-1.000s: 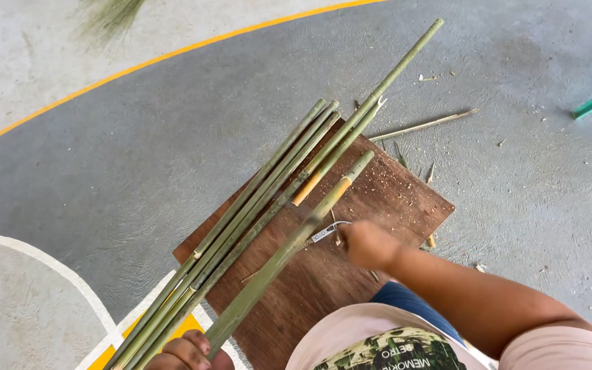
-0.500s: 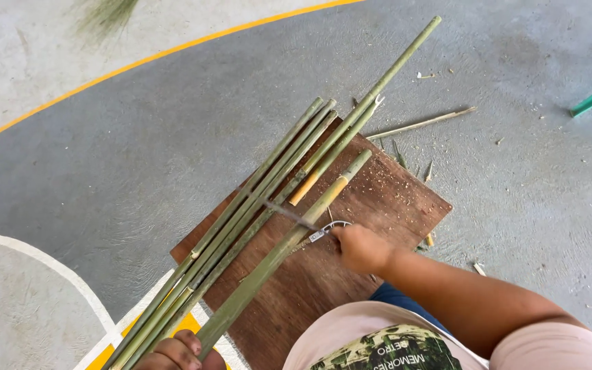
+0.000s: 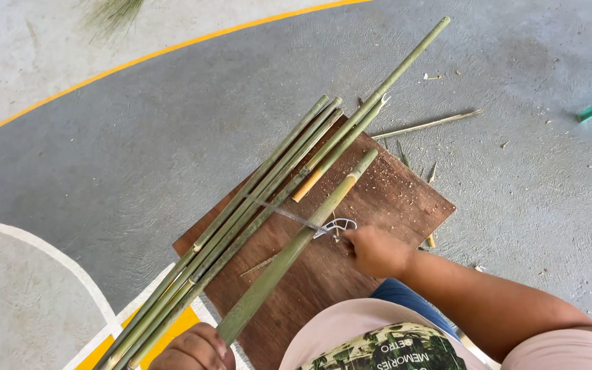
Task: Cutting and stripping bamboo stalks using a machete and a knife on a wooden block.
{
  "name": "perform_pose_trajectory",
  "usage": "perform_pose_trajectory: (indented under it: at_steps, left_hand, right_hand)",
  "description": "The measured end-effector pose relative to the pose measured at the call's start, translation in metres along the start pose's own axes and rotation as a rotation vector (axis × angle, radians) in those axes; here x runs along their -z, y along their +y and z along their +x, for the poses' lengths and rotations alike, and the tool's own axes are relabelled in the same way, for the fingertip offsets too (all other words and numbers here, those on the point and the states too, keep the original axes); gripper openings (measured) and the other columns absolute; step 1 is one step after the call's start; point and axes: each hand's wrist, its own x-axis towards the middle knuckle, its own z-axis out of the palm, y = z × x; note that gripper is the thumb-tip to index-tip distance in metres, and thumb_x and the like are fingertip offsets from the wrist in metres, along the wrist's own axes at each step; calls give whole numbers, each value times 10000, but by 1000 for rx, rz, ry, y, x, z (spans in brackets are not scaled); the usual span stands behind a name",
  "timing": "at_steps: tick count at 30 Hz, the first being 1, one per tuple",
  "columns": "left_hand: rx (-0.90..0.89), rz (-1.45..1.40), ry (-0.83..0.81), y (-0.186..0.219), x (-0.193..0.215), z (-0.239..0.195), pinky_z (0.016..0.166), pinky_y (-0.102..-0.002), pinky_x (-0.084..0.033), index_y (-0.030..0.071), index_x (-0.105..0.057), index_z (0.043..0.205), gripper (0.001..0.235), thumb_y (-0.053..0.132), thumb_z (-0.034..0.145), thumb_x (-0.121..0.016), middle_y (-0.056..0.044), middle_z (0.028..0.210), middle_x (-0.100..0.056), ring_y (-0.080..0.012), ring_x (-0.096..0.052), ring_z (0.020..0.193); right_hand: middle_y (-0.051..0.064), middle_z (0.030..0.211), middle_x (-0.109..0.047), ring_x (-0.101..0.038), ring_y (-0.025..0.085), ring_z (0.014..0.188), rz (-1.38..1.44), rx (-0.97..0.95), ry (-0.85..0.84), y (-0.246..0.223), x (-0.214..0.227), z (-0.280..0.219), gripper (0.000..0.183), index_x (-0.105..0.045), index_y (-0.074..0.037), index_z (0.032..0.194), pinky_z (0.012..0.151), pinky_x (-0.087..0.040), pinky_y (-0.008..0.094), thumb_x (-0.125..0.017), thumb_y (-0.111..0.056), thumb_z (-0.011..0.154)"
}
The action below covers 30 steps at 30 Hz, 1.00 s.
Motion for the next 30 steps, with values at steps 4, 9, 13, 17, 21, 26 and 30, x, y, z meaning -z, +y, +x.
perform_pose_trajectory:
  at_steps: [4,9,13,17,21,26,30]
  left_hand:
    - [-161,-465,-12,18,-7,19,611,-331,-596,131,-512,681,380,209,1040,-609,9,579,-590,-113,-627,512]
    - [-47,-343,-170,20,11,32,614,-362,-625,130,-532,660,391,221,1032,-610,30,557,-583,-106,-633,488]
    - [-207,-420,-266,29,-6,51,548,-319,-610,138,-531,602,387,164,965,-660,28,531,-586,-103,-647,475]
    - [-300,-521,-206,26,-6,46,571,-304,-623,129,-519,615,386,138,965,-682,25,547,-570,-106,-654,509]
    - [-159,-417,-191,9,8,44,505,-299,-599,151,-497,577,400,72,885,-739,45,515,-565,-76,-620,455]
    - [-393,-689,-977,-59,38,42,766,-461,-670,-47,-606,760,334,33,1082,-566,-175,811,-696,-334,-742,748]
    - [-391,-718,-927,-25,16,53,733,-427,-655,-13,-580,709,382,82,1077,-547,-151,762,-684,-313,-728,679]
  right_hand:
    - [145,985,-712,-701,271,896,46,23,68,68,-22,68,272,-654,-63,1148,847,-566,435,-585,-74,885]
    - [218,1061,-714,-734,322,931,181,-361,41,110,-3,94,221,-612,23,1152,848,-637,476,-516,-90,989]
    - [160,965,-715,-708,277,908,-24,18,12,31,-8,17,172,-647,-63,1058,870,-577,459,-575,-98,906]
    - [171,1023,-717,-731,281,907,1,-102,-24,-3,3,-5,212,-652,-103,1127,872,-611,458,-489,-176,1014]
    - [190,1257,-654,-676,278,1041,163,-261,71,93,2,78,370,-542,-50,1367,995,-539,444,-524,-137,1008]
    - [148,1106,-703,-706,235,1004,105,-198,-38,16,25,19,252,-654,-48,1183,970,-598,415,-533,-86,965]
    - [128,1012,-703,-690,265,949,-80,11,7,7,14,-3,203,-681,-45,1077,922,-569,441,-562,-145,946]
